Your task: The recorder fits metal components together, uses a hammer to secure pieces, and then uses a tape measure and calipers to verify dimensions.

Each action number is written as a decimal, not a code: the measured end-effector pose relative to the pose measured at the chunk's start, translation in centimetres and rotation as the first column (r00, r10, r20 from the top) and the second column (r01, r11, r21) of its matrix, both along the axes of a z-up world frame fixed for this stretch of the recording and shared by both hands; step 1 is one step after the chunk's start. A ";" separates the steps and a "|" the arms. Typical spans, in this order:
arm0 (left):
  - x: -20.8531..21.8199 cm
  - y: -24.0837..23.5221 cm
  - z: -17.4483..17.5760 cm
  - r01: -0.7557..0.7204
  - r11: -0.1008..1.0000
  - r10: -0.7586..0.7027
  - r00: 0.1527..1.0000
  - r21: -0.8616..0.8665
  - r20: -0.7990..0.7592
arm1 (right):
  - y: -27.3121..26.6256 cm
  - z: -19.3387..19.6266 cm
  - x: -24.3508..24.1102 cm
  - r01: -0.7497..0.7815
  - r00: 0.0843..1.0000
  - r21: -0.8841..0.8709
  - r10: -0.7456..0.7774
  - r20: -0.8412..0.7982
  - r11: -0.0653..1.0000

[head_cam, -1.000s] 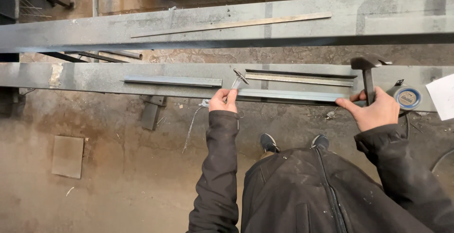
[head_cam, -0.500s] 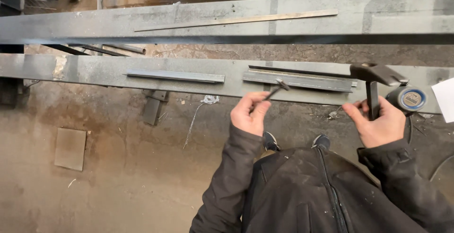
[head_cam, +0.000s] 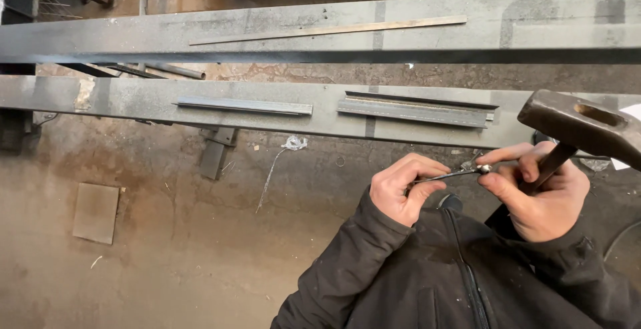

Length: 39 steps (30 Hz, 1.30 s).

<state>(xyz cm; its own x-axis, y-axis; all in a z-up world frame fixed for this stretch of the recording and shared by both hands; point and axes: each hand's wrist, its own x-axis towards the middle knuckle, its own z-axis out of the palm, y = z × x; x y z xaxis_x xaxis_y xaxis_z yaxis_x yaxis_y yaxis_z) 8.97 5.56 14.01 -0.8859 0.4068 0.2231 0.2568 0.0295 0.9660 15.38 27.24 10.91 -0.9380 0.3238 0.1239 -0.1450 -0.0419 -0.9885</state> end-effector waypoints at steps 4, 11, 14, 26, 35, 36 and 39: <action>0.4 0.3 0.0 -0.006 1.000 0.006 1.000 0.009 -0.013 | 0.2 -0.3 0.3 -0.005 1.000 -0.008 0.005 0.004 1.000; 1.5 0.7 0.7 -0.080 0.995 0.081 0.997 -0.061 0.020 | 0.7 -0.5 0.9 0.000 0.999 -0.049 -0.002 -0.034 0.999; 2.0 0.9 0.1 -0.105 0.983 0.091 0.991 -0.152 -0.097 | 0.9 -1.1 1.0 -0.030 0.999 0.006 0.030 -0.039 1.000; -3.7 -2.6 -11.7 -0.315 0.876 0.168 0.909 -0.366 -0.381 | 2.4 -12.7 -4.9 0.068 0.996 0.641 -0.092 0.005 0.764; -5.2 -5.0 -16.7 -0.252 0.838 0.099 0.942 -0.483 -0.320 | 3.3 -19.0 -2.6 0.044 0.979 0.680 -0.167 0.117 0.732; -5.0 -4.9 -17.1 -0.291 0.843 0.130 0.926 -0.452 -0.354 | 3.4 -18.8 -2.7 0.039 0.982 0.671 -0.153 0.111 0.741; -2.8 -5.6 -21.5 -0.340 0.817 0.210 0.927 -0.465 -0.309 | 5.4 -22.2 -0.6 0.040 0.978 0.610 -0.157 0.140 0.791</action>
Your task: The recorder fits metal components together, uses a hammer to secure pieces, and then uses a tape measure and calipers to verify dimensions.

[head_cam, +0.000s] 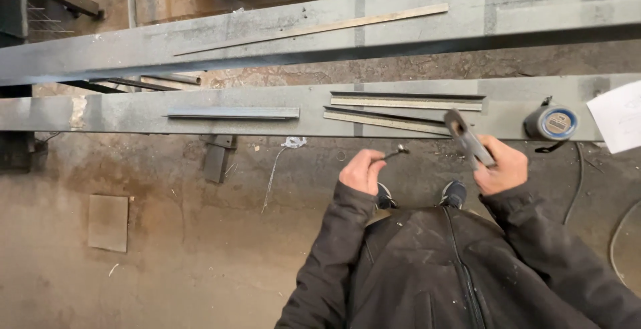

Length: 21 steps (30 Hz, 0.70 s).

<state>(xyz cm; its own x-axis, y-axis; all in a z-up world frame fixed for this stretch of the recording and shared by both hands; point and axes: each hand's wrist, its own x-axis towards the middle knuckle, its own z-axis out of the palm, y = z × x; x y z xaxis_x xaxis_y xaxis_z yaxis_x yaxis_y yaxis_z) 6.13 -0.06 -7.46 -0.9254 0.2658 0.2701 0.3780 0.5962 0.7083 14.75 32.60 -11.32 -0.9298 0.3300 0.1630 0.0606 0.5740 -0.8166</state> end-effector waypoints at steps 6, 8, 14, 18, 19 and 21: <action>2.9 2.8 1.5 -0.014 0.998 0.013 1.000 -0.061 -0.020 | -2.7 11.0 1.2 0.056 0.998 -0.185 -0.055 0.008 0.981; 2.3 3.9 4.0 0.005 0.999 -0.009 0.996 -0.050 -0.088 | -1.9 9.9 1.1 0.060 0.997 0.004 -0.060 -0.043 0.998; -0.2 6.2 4.6 0.031 0.996 -0.051 0.972 -0.089 -0.230 | -2.7 9.3 -1.0 0.130 0.987 -0.097 -0.138 -0.088 0.987; -1.9 7.5 3.4 0.024 0.992 -0.062 0.952 -0.127 -0.298 | -2.5 6.5 -1.7 0.113 0.987 -0.202 -0.134 -0.093 0.973; -2.1 7.8 3.4 0.023 0.992 -0.061 0.952 -0.127 -0.301 | -2.6 6.5 -1.9 0.112 0.986 -0.203 -0.133 -0.096 0.973; -2.2 8.4 3.6 0.045 0.994 -0.072 0.955 -0.103 -0.286 | -2.9 6.7 -2.2 0.131 0.982 -0.196 -0.154 -0.108 0.972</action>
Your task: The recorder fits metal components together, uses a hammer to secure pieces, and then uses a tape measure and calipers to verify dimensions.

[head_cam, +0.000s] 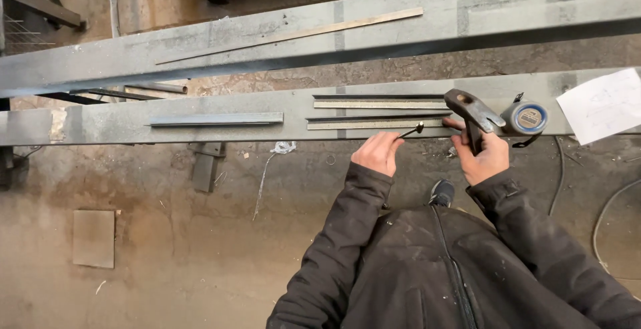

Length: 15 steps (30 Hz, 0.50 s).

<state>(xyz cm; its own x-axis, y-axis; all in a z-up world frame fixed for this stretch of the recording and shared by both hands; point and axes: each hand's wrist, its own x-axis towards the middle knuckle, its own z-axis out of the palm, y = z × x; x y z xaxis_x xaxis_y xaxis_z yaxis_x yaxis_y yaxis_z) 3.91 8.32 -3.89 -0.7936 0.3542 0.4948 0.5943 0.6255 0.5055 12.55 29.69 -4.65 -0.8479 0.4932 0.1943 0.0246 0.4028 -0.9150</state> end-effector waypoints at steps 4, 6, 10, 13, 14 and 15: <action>-0.2 1.5 -1.3 -0.009 1.000 0.009 1.000 -0.023 -0.027 | 1.1 -2.9 0.5 0.049 0.999 -0.003 -0.049 0.001 0.999; -0.2 2.3 -0.4 0.003 1.000 -0.003 1.000 0.002 -0.001 | 1.9 -3.4 0.9 0.025 0.999 -0.046 -0.026 -0.022 0.999; -0.6 3.3 -1.6 0.010 1.000 -0.010 1.000 -0.029 -0.010 | 1.8 -3.7 0.7 0.030 0.999 -0.047 -0.030 -0.010 0.998; -1.0 3.9 -2.2 0.010 1.000 -0.011 0.999 -0.029 -0.030 | 1.8 -3.3 0.7 0.031 0.999 -0.042 -0.030 0.030 0.999; -1.0 4.0 -2.1 0.015 0.999 -0.016 1.000 -0.038 -0.024 | 2.0 -3.9 0.7 0.039 0.999 -0.036 -0.038 0.040 0.999; -1.1 4.2 -1.9 0.019 0.999 -0.020 1.000 -0.047 -0.020 | 2.2 -4.4 0.7 0.045 0.998 -0.029 -0.044 0.047 0.999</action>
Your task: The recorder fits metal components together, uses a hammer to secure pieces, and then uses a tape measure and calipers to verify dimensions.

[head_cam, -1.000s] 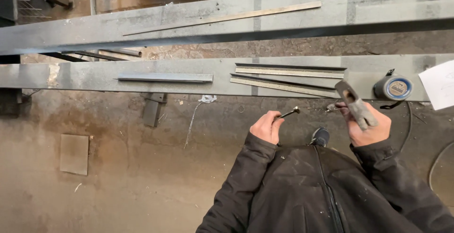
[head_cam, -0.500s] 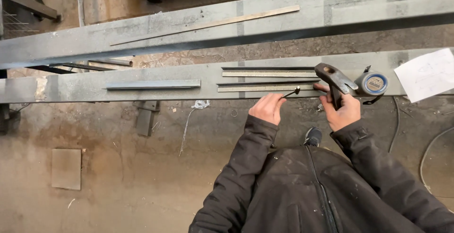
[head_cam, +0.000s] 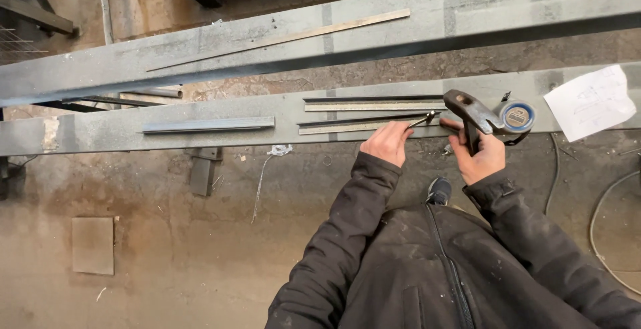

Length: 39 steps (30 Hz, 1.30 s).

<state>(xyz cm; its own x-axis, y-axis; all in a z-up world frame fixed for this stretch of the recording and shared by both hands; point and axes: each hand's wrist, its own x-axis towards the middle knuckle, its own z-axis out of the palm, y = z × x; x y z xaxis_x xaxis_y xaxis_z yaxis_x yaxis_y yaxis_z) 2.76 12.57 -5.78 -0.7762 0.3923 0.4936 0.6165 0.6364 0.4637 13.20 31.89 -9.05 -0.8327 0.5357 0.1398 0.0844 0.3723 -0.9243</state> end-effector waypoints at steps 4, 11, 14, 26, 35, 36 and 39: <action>-0.2 0.0 -0.3 0.015 1.000 -0.015 1.000 -0.015 -0.001 | -1.3 4.1 -0.6 -0.014 0.999 -0.036 0.013 -0.038 0.999; -0.2 0.2 0.3 0.011 0.996 -0.012 1.000 -0.087 -0.021 | -1.2 4.0 -0.7 -0.034 0.999 -0.027 0.034 -0.016 0.999; -0.4 0.0 2.1 0.023 0.985 -0.035 0.997 -0.169 -0.067 | -1.2 3.9 -0.8 -0.022 1.000 -0.025 0.022 -0.003 0.999; -1.7 0.5 3.8 0.060 0.960 -0.108 0.980 -0.274 -0.167 | -1.4 4.8 -1.1 -0.023 0.999 -0.022 0.022 -0.043 0.999; -3.0 0.8 3.1 0.035 0.974 -0.093 0.961 -0.222 -0.258 | -1.3 4.5 -0.9 -0.033 0.997 -0.041 0.030 -0.069 0.999; -3.2 0.8 3.2 0.048 0.978 -0.101 0.962 -0.204 -0.253 | -1.4 4.6 -0.8 -0.036 0.997 -0.049 0.032 -0.074 0.998; -3.8 0.2 2.0 0.132 0.977 -0.164 0.967 -0.165 -0.194 | -1.2 4.2 -0.8 -0.042 0.996 -0.040 0.039 -0.080 0.998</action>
<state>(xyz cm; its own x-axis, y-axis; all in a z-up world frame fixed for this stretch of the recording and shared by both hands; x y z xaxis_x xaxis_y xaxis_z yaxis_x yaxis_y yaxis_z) -1.05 12.80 -3.73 -0.5922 0.5768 0.5627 0.7808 0.5834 0.2238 12.37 30.70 -4.81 -0.8410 0.5087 0.1843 -0.0040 0.3347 -0.9423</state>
